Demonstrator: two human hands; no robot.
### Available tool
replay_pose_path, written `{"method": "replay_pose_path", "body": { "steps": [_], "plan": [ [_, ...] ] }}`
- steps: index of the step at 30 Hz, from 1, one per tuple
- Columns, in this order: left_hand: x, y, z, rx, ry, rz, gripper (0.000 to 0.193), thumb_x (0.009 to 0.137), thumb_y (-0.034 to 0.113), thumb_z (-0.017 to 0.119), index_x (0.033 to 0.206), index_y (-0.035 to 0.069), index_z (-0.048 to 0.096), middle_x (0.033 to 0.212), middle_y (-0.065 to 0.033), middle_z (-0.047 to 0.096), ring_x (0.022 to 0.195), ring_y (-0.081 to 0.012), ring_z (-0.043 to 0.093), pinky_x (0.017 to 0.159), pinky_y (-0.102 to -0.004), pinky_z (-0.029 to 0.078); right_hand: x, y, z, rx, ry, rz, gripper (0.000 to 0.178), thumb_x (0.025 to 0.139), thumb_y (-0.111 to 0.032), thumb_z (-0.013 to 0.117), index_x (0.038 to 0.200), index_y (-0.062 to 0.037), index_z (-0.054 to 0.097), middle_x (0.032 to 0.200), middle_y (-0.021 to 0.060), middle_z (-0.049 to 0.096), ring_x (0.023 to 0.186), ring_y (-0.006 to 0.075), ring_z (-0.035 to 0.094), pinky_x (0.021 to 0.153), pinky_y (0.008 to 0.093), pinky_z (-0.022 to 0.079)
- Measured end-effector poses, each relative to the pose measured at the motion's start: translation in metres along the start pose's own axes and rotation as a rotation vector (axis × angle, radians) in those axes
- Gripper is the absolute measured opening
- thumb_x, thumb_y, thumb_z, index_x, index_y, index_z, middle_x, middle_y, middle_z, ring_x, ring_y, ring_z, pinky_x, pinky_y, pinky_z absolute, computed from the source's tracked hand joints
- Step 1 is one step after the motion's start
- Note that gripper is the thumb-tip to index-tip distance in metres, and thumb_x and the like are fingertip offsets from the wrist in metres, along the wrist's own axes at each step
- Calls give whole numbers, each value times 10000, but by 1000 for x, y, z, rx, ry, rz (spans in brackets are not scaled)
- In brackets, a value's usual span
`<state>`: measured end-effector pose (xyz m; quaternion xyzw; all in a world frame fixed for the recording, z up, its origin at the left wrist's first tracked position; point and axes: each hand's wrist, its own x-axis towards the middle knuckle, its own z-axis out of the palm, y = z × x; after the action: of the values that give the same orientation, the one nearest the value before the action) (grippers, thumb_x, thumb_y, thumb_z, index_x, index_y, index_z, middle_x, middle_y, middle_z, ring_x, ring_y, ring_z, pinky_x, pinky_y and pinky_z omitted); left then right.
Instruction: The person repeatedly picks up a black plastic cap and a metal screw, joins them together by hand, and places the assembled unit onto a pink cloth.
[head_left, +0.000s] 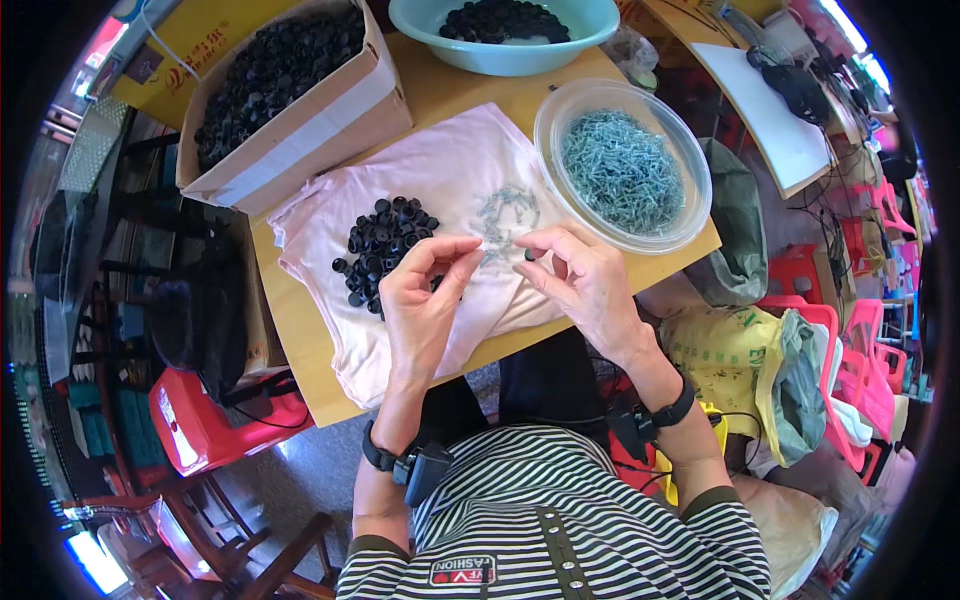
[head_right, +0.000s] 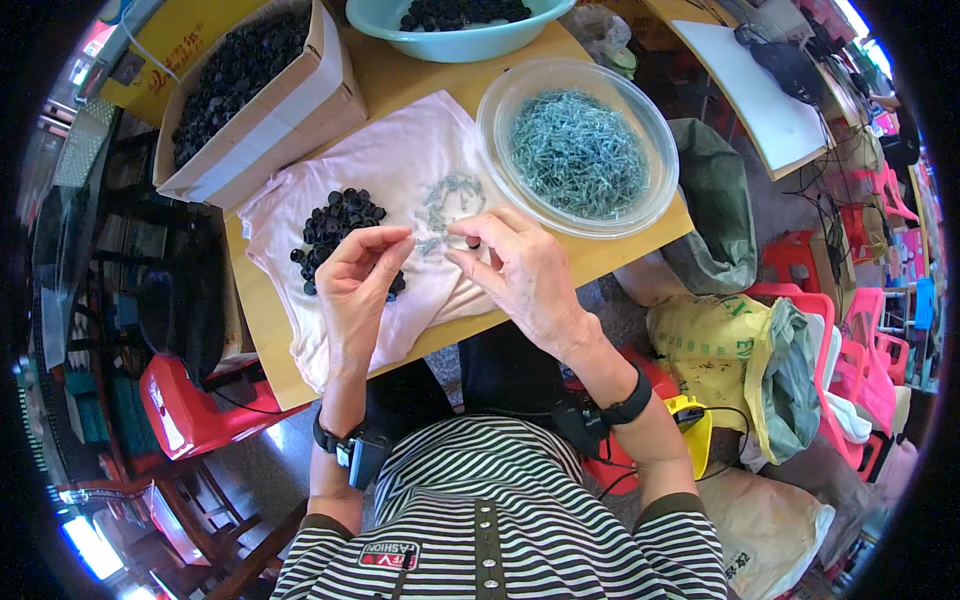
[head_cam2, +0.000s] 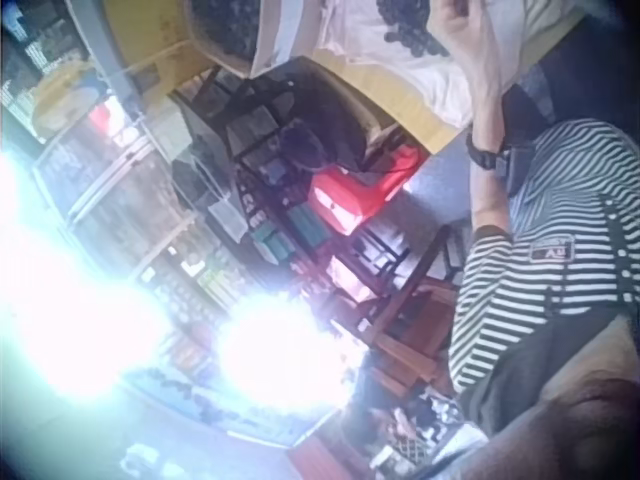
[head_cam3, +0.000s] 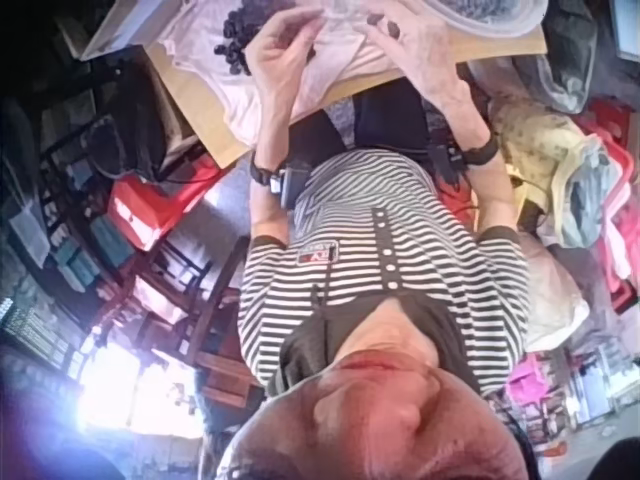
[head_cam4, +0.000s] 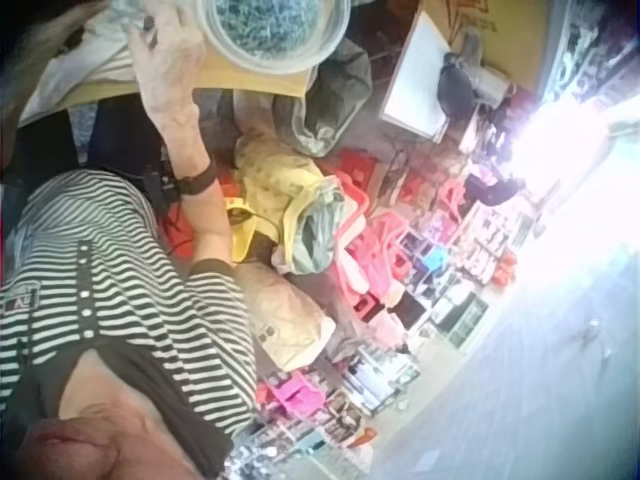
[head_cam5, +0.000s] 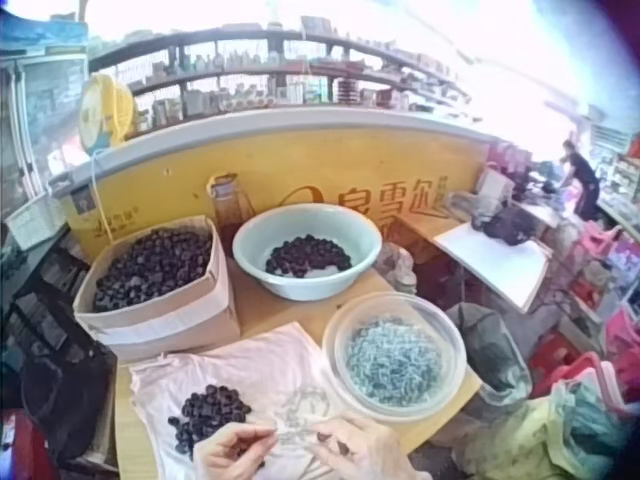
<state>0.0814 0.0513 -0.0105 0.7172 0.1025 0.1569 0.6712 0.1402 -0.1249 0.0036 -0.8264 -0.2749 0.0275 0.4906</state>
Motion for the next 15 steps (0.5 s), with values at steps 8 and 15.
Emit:
{"method": "replay_pose_path", "body": {
  "steps": [8, 15],
  "plan": [
    [-3, -4, 2, -124, 0, -24, 133, 868, 2, 657, 999, -14, 669, 906, -27, 660, 776, -65, 588, 730, -202, 473, 9, -2, 15, 157, -30, 11, 104, 809, -65, 709, 887, -16, 663, 789, 54, 593, 594, 127, 544, 552, 263, 445],
    [-4, 0, 0, 74, 62, 45, 123, 865, 10, 645, 987, -2, 653, 831, -52, 630, 679, -89, 548, 648, -234, 459, 11, -2, 25, -51, -42, -81, 126, 787, -28, 696, 902, -31, 645, 792, 72, 598, 628, 183, 592, 570, 295, 465]
  ]
}}
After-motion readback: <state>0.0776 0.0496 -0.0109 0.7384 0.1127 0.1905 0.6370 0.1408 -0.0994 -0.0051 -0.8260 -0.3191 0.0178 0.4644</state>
